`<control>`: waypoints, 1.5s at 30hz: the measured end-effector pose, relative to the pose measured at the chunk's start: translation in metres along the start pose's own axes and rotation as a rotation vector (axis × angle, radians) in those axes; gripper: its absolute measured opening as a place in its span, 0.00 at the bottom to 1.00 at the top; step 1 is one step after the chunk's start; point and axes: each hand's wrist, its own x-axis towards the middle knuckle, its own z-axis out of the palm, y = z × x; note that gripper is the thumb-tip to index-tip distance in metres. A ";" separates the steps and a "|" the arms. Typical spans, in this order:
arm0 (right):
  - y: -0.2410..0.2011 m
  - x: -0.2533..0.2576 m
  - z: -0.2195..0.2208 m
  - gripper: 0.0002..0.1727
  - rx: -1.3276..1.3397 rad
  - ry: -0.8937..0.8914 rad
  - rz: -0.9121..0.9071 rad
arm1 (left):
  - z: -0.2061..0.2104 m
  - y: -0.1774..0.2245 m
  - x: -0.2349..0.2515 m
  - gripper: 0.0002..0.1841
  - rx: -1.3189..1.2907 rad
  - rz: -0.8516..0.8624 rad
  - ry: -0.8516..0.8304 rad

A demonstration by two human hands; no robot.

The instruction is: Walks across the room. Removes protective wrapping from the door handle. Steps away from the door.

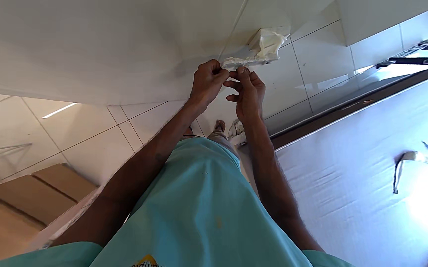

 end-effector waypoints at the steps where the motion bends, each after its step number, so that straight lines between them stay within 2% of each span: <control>1: 0.004 0.001 0.002 0.11 0.007 0.017 -0.021 | 0.000 0.000 0.000 0.08 0.012 0.004 -0.006; 12: 0.011 0.009 0.002 0.08 -0.002 0.031 -0.100 | -0.010 0.031 0.000 0.10 0.655 -0.015 -0.081; 14: 0.013 0.011 0.001 0.06 -0.021 0.035 -0.143 | -0.017 0.020 0.003 0.09 0.621 -0.022 -0.132; 17: 0.020 0.020 0.000 0.05 -0.017 0.033 -0.182 | -0.028 -0.002 0.003 0.08 0.414 0.009 -0.177; 21: 0.038 0.016 0.001 0.09 0.038 0.006 -0.140 | -0.023 -0.002 -0.007 0.18 0.159 0.049 -0.174; 23: 0.040 0.012 0.002 0.10 0.060 -0.010 -0.143 | -0.020 0.005 -0.006 0.20 0.168 0.056 -0.090; 26: 0.034 0.010 0.000 0.08 0.002 -0.017 -0.189 | -0.018 0.013 -0.005 0.16 0.371 0.081 0.050; 31: 0.022 0.014 0.000 0.06 -0.048 0.022 -0.217 | -0.014 0.025 -0.012 0.14 0.643 0.119 0.088; 35: 0.015 0.010 0.002 0.09 -0.015 0.074 -0.252 | -0.017 0.036 -0.013 0.12 0.687 0.165 0.027; 40: 0.013 0.003 -0.002 0.12 -0.044 0.079 -0.245 | -0.035 0.045 -0.006 0.11 0.740 0.221 -0.164; 45: 0.009 -0.004 -0.003 0.14 -0.028 0.112 -0.198 | -0.042 0.031 -0.004 0.13 0.470 0.164 -0.202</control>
